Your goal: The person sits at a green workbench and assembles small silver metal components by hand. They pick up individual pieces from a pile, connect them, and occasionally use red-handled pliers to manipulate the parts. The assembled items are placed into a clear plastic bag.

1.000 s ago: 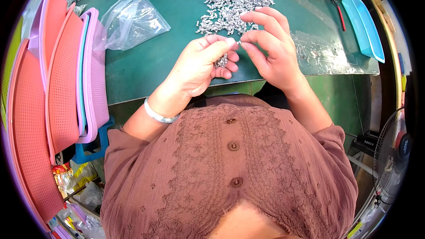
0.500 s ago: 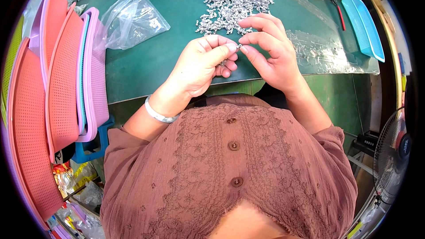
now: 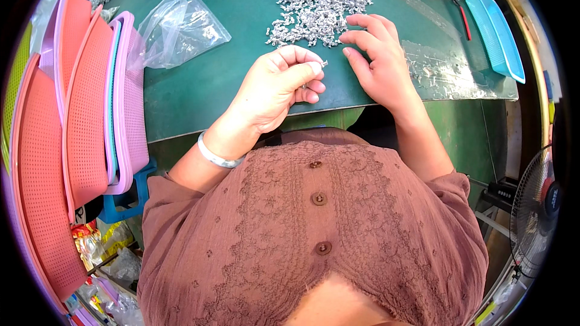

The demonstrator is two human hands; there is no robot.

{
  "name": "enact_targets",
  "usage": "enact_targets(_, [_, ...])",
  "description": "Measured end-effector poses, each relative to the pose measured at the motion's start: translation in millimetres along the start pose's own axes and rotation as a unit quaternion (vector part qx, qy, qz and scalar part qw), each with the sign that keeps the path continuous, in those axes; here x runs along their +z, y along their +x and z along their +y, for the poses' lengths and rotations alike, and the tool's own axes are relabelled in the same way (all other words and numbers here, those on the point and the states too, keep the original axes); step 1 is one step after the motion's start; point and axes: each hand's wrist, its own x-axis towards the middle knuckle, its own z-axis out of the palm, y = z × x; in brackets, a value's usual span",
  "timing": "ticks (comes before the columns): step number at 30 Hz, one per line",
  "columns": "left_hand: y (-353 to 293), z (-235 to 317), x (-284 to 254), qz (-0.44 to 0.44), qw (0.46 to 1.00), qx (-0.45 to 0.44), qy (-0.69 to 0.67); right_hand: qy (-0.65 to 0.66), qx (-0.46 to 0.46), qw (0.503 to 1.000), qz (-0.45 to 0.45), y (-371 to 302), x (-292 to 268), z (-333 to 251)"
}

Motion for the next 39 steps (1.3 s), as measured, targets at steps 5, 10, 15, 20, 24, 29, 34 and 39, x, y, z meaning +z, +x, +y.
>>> enact_targets(5, [2,1,-3,-0.008,0.999,-0.005,-0.049,-0.045,-0.012,0.999,-0.028,-1,3,1])
enact_targets(10, [2,2,-7,-0.017,0.998,0.003,-0.066,0.003,-0.023,0.998,-0.065,0,-2,2])
enact_targets(15, [3,1,-9,-0.018,0.997,-0.002,-0.069,-0.011,-0.004,0.998,-0.064,-1,-3,4])
enact_targets(20, [3,2,-6,-0.01,0.998,-0.007,-0.054,-0.008,-0.02,0.998,-0.062,-1,-3,4])
enact_targets(24, [3,3,-2,0.007,0.999,-0.014,-0.033,0.009,-0.027,0.999,-0.037,0,-2,2])
enact_targets(29, [3,5,4,0.029,0.999,-0.03,0.005,0.074,-0.069,0.995,0.012,6,-4,-9])
enact_targets(34, [4,5,6,0.013,0.999,-0.028,0.028,0.086,-0.101,0.991,0.028,7,-4,-19])
enact_targets(39, [3,5,5,0.014,0.999,-0.021,0.027,0.125,-0.072,0.989,0.024,5,-6,-16])
